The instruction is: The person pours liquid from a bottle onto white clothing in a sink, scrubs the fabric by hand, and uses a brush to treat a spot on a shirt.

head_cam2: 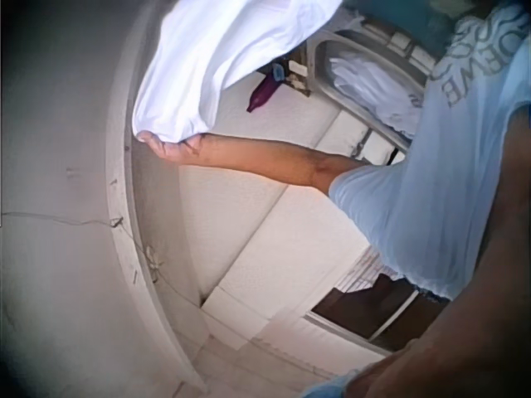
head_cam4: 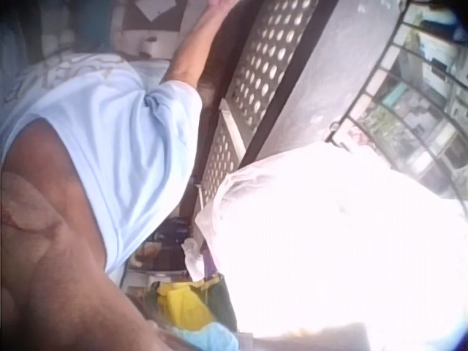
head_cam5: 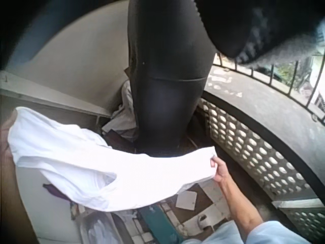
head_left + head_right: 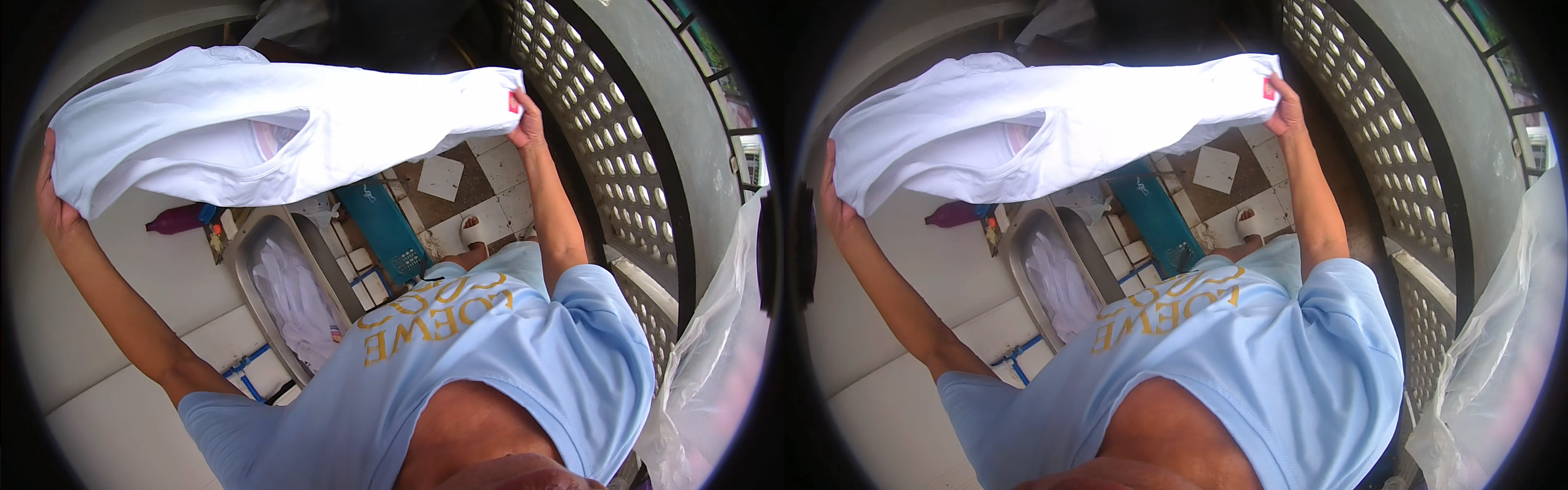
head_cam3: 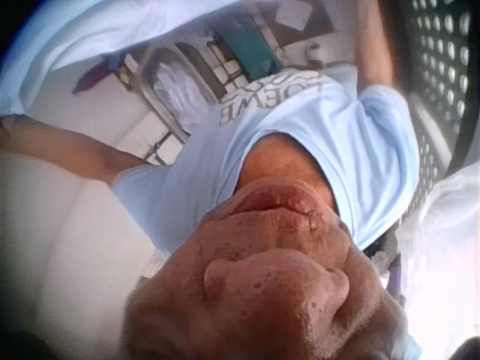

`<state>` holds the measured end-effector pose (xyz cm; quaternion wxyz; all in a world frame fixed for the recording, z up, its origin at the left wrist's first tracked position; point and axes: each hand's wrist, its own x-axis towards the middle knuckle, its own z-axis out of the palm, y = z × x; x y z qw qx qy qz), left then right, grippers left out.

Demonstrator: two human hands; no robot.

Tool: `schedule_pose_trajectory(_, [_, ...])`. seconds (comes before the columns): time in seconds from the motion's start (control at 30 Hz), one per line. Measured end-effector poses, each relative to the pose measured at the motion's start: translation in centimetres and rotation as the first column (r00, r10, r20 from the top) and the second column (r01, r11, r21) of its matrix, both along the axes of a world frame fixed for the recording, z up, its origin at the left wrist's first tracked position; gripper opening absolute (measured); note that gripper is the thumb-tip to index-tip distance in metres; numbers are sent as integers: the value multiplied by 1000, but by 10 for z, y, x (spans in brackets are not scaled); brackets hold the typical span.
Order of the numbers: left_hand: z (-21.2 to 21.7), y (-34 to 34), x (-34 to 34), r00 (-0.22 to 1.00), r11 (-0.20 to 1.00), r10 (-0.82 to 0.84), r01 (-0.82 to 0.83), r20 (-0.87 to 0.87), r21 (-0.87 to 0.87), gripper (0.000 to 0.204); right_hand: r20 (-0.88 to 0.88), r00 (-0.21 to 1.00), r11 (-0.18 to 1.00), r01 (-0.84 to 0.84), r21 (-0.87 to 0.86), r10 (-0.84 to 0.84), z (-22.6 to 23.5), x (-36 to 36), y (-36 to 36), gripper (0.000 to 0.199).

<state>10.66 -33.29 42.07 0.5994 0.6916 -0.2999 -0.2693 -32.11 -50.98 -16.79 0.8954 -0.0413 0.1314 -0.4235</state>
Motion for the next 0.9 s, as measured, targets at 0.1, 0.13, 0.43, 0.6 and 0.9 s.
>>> schedule_pose_trajectory(0.1, [-34, 3, 10, 980, 992, -128, 130, -152, 5, 36, -84, 996, 998, 31, -56, -36, 1, -46, -2, 55])
schedule_pose_trajectory(0.13, [-48, -9, 5, 965, 984, -179, 179, -192, -17, 35, -20, 1000, 975, -25, -223, 21, -14, -69, -17, 59])
schedule_pose_trajectory(0.43, [-191, -14, 7, 941, 969, -246, 246, -234, -29, 29, -202, 973, 784, -210, -584, 110, 163, -115, -80, 66])
schedule_pose_trajectory(0.6, [-260, -19, -52, 741, 851, -524, 438, -420, -290, 21, -393, 919, 730, -256, -634, -19, 250, -125, -113, 56])
schedule_pose_trajectory(0.9, [-431, -56, -63, 736, 950, -30, -189, -677, -247, 27, -613, 757, 658, -347, -669, -225, 408, -144, -211, 28])
